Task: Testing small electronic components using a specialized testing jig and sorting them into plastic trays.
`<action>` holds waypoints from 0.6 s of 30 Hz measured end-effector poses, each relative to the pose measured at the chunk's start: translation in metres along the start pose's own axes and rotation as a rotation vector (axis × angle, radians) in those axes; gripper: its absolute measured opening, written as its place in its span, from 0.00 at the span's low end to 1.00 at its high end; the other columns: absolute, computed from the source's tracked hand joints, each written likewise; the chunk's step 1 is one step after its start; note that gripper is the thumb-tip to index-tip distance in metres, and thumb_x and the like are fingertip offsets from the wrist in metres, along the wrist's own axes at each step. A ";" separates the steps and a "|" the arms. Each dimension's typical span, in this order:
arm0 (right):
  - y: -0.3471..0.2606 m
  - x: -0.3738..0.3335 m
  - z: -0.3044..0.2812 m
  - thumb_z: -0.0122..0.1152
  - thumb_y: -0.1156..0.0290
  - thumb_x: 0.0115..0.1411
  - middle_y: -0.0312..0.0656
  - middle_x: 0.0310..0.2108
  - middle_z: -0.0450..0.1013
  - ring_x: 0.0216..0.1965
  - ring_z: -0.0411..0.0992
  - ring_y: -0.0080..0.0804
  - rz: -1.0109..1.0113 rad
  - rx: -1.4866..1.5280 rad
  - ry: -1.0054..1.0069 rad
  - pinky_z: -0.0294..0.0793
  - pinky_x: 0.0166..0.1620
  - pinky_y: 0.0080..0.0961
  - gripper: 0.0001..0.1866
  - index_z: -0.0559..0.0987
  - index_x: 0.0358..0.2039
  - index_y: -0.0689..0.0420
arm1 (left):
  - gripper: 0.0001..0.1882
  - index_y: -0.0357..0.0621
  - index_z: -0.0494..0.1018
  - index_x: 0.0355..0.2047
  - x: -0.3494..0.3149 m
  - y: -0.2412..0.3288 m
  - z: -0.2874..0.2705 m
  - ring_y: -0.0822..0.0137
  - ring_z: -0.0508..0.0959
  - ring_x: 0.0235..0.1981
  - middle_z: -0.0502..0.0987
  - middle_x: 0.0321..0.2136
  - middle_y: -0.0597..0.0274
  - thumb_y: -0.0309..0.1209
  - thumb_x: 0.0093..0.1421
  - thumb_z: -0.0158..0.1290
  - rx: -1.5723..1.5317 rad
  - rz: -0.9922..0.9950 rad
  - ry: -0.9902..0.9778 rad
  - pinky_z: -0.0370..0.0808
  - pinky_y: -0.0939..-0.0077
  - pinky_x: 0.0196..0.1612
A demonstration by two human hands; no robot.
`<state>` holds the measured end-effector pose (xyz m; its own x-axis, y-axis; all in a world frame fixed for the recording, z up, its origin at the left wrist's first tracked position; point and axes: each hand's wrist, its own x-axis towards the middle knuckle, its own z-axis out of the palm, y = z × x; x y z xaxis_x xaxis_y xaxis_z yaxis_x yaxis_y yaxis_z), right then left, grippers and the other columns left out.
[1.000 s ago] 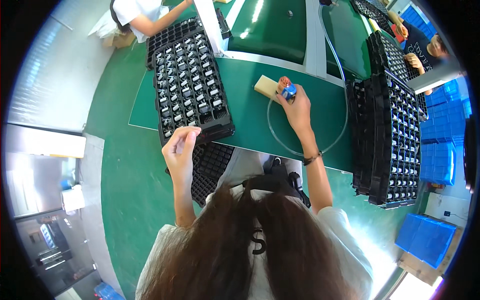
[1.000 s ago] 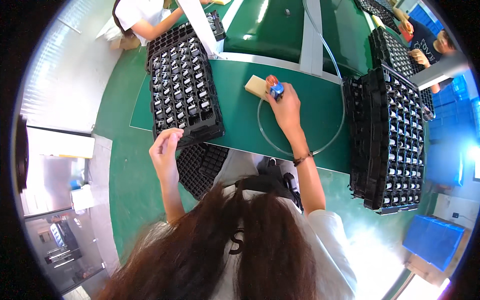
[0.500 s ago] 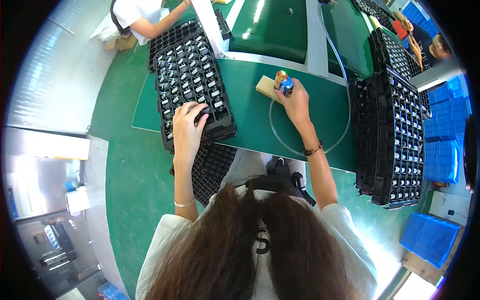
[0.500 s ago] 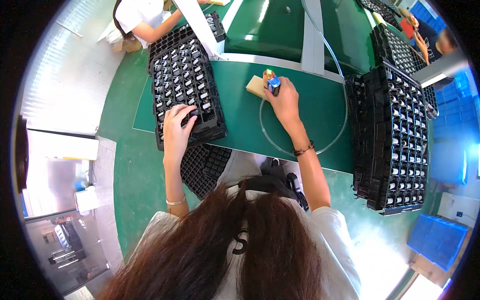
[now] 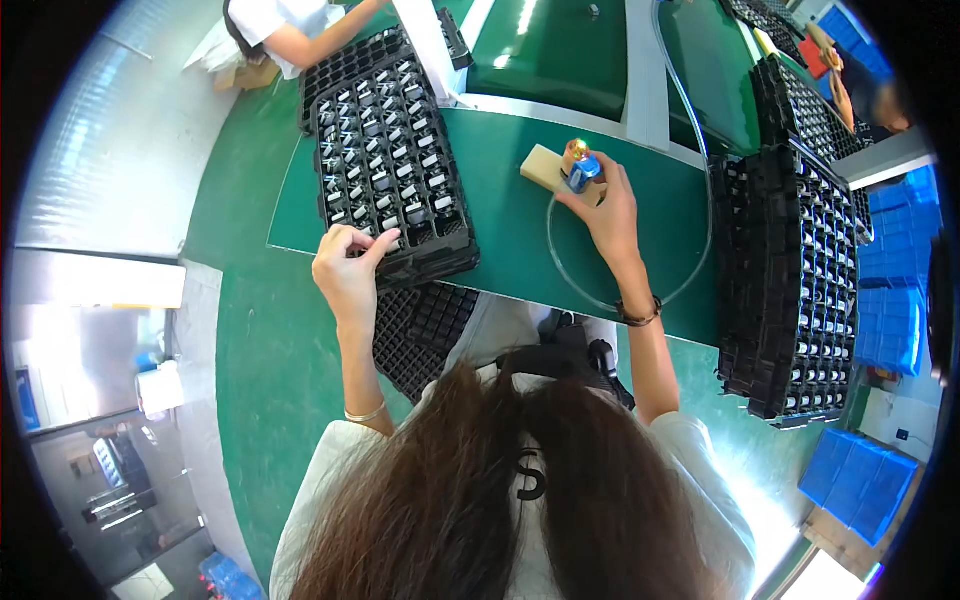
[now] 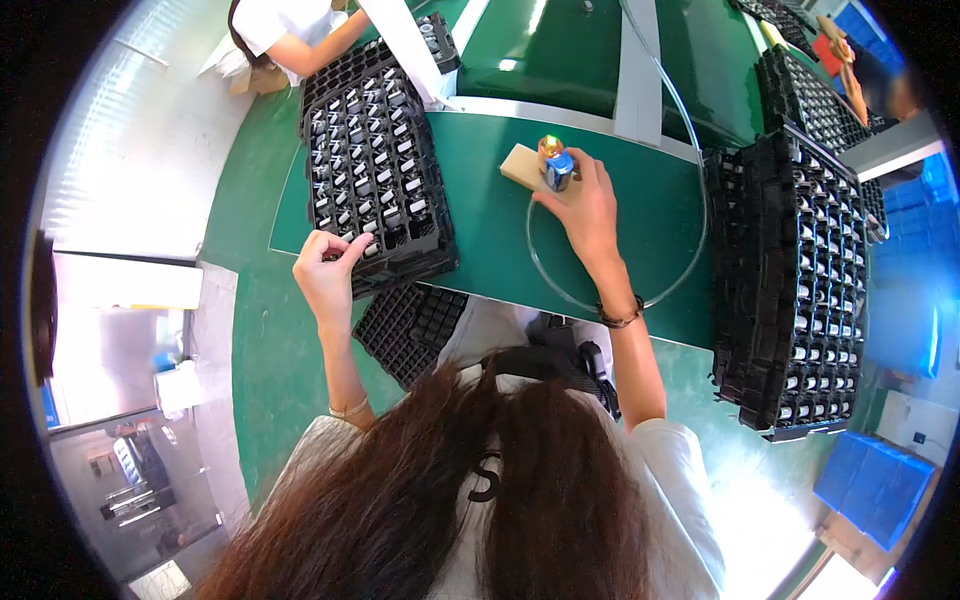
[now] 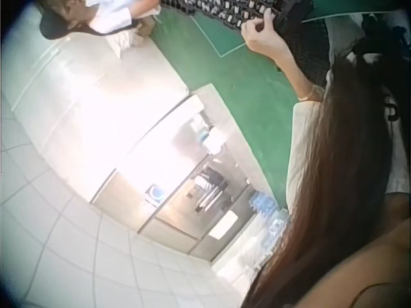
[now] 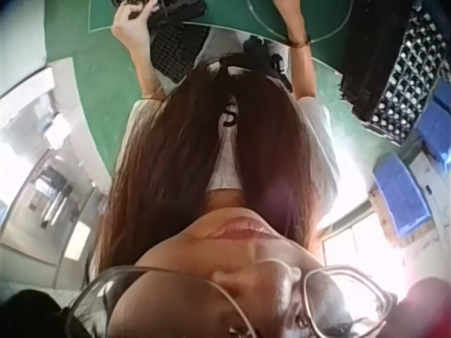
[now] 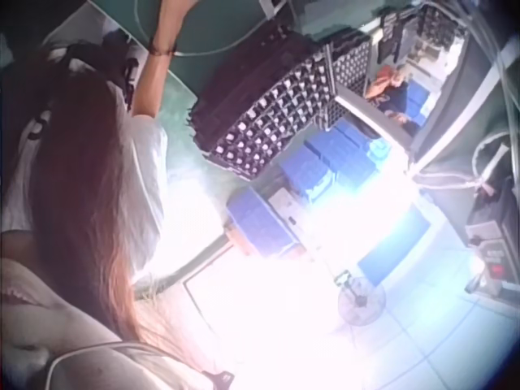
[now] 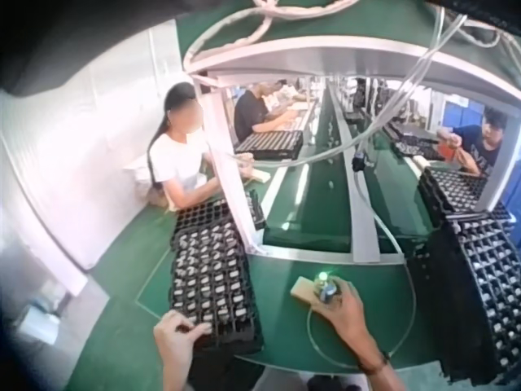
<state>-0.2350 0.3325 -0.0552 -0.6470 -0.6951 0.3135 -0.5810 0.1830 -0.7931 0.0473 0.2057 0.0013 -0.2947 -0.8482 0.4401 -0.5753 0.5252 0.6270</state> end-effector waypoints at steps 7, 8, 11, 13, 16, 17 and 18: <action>0.012 0.026 0.012 0.68 0.71 0.45 0.43 0.33 0.73 0.32 0.71 0.27 0.054 0.182 -0.087 0.71 0.37 0.23 0.22 0.72 0.40 0.63 | 0.11 0.43 0.76 0.33 0.001 -0.013 -0.029 0.61 0.72 0.38 0.75 0.33 0.60 0.28 0.48 0.59 0.050 0.053 -0.177 0.69 0.71 0.42; 0.022 0.040 0.017 0.66 0.70 0.47 0.43 0.30 0.73 0.30 0.71 0.25 0.057 0.154 -0.156 0.71 0.35 0.23 0.19 0.73 0.38 0.64 | 0.11 0.43 0.77 0.33 0.000 -0.013 -0.029 0.60 0.72 0.39 0.75 0.34 0.60 0.29 0.48 0.59 0.039 0.056 -0.222 0.68 0.70 0.44; 0.053 0.094 0.031 0.64 0.63 0.49 0.43 0.24 0.73 0.26 0.71 0.22 -0.012 0.242 -0.180 0.71 0.33 0.23 0.17 0.75 0.33 0.63 | 0.11 0.43 0.77 0.33 0.005 -0.007 -0.020 0.60 0.72 0.36 0.74 0.32 0.62 0.30 0.47 0.59 0.048 0.172 -0.339 0.68 0.70 0.43; 0.078 0.139 0.038 0.65 0.55 0.48 0.48 0.23 0.74 0.29 0.75 0.36 -0.005 0.059 -0.045 0.72 0.34 0.28 0.21 0.77 0.31 0.62 | 0.11 0.43 0.77 0.33 0.010 -0.009 -0.014 0.61 0.72 0.35 0.73 0.31 0.62 0.30 0.46 0.59 0.059 0.151 -0.360 0.68 0.70 0.42; 0.091 0.192 0.047 0.64 0.48 0.45 0.50 0.25 0.75 0.31 0.75 0.46 0.088 -0.117 0.105 0.71 0.36 0.36 0.25 0.78 0.29 0.61 | 0.09 0.42 0.77 0.29 0.016 -0.012 -0.009 0.62 0.71 0.33 0.70 0.28 0.62 0.29 0.46 0.60 0.029 0.098 -0.409 0.68 0.71 0.40; 0.096 0.208 0.048 0.64 0.47 0.45 0.51 0.26 0.75 0.32 0.75 0.46 0.074 -0.139 0.143 0.71 0.36 0.36 0.27 0.78 0.29 0.62 | 0.08 0.42 0.77 0.27 0.018 -0.015 -0.009 0.62 0.71 0.33 0.70 0.28 0.62 0.29 0.46 0.60 0.011 0.099 -0.428 0.68 0.71 0.40; 0.102 0.221 0.052 0.63 0.46 0.45 0.52 0.27 0.75 0.33 0.74 0.47 0.060 -0.158 0.176 0.71 0.37 0.37 0.28 0.78 0.29 0.63 | 0.06 0.40 0.77 0.25 0.019 -0.013 -0.010 0.62 0.71 0.34 0.71 0.28 0.62 0.28 0.46 0.59 -0.016 0.109 -0.424 0.68 0.71 0.40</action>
<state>-0.4114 0.1614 -0.0946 -0.7506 -0.5504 0.3657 -0.6001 0.3360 -0.7260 0.0568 0.1831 0.0076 -0.6422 -0.7391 0.2031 -0.5129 0.6112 0.6028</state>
